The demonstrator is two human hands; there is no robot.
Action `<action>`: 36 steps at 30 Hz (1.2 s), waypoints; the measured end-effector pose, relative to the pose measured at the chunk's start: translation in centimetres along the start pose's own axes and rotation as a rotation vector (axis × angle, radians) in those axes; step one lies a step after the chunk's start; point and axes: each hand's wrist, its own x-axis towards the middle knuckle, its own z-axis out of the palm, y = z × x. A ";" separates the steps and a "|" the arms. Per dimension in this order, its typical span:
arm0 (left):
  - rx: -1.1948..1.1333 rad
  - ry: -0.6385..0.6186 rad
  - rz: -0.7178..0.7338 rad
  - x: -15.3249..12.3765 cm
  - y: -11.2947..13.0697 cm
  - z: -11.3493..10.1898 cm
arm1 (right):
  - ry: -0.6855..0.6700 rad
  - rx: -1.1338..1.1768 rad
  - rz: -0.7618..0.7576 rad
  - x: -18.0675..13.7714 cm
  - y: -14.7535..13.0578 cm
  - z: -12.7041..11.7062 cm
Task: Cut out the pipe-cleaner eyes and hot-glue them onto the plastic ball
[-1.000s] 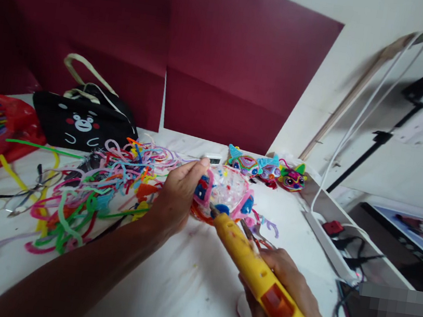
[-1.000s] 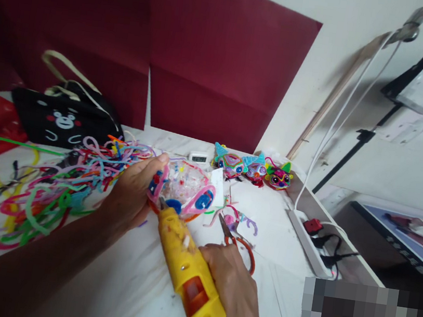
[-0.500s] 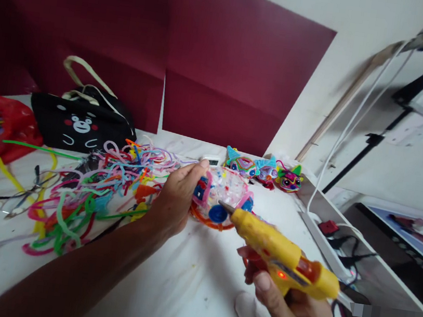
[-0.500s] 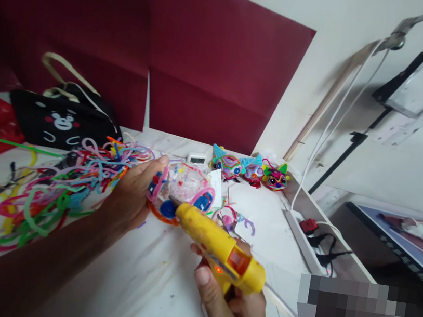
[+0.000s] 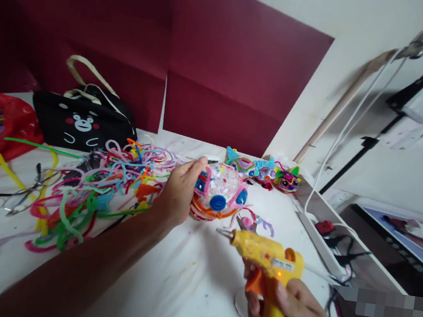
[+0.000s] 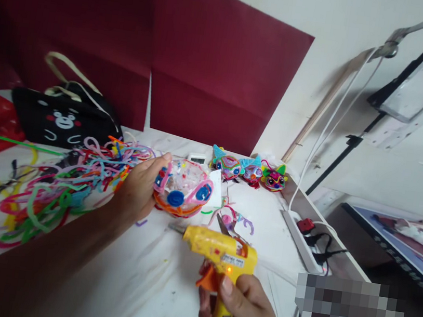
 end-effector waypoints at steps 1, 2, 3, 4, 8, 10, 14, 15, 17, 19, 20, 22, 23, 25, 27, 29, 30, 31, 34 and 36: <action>0.000 -0.003 0.005 0.1 0.0 0.0 | 0.003 -0.035 0.053 0.0 0.6 -0.3; 0.002 -0.005 0.010 0.1 -0.1 -0.1 | -0.004 -0.082 0.100 0.0 1.2 -0.7; 0.006 -0.005 0.017 0.1 -0.1 -0.1 | -0.015 -0.130 0.139 0.1 2.0 -0.9; 0.011 -0.006 0.025 0.1 -0.2 -0.1 | -0.031 -0.164 0.179 0.3 2.7 -1.1; 0.032 -0.005 0.064 0.0 -0.5 -0.2 | -0.104 -0.133 0.208 1.1 5.5 -1.2; 0.042 -0.007 0.072 0.0 -0.6 -0.3 | -0.128 -0.127 0.194 1.3 6.5 -1.3; 0.078 -0.011 0.101 -0.2 -0.5 -0.3 | -0.100 -0.404 0.157 1.1 6.9 -2.6; 0.092 -0.012 0.111 -0.2 -0.5 -0.2 | -0.074 -0.563 0.117 1.0 6.5 -3.1; 0.124 -0.016 0.137 -0.4 -0.4 -0.2 | 0.045 -0.900 -0.029 0.8 5.3 -3.7; 0.168 -0.027 0.167 -0.6 -0.3 -0.1 | 0.207 -1.084 -0.245 0.9 3.5 -3.3; 0.198 -0.032 0.184 -0.7 -0.3 -0.1 | 0.259 -1.115 -0.364 1.1 2.5 -2.7; 0.276 -0.034 0.223 -1.0 -0.1 -0.1 | 0.405 -1.112 -0.626 1.7 0.6 -0.6; 0.319 -0.033 0.246 -1.1 0.0 -0.1 | 0.459 -1.089 -0.702 2.2 -0.3 0.7; 0.398 -0.030 0.292 -1.4 0.3 -0.1 | 0.506 -1.015 -0.793 3.3 -1.6 3.3; 0.457 -0.022 0.332 -1.5 0.6 -0.1 | 0.477 -0.964 -0.817 4.6 -2.4 5.4; 0.506 -0.007 0.357 -1.6 0.9 -0.1 | 0.446 -0.905 -0.791 5.9 -2.8 6.6; 0.524 0.000 0.365 -1.6 1.0 -0.1 | 0.437 -0.870 -0.782 6.5 -2.9 6.9; 0.537 0.007 0.371 -1.7 1.0 -0.1 | 0.431 -0.832 -0.779 6.9 -2.9 7.0; 0.539 0.016 0.384 -1.7 1.1 0.0 | 0.426 -0.746 -0.811 8.0 -2.7 7.1; 0.529 0.021 0.393 -1.7 1.1 0.0 | 0.434 -0.733 -0.841 8.3 -2.6 7.1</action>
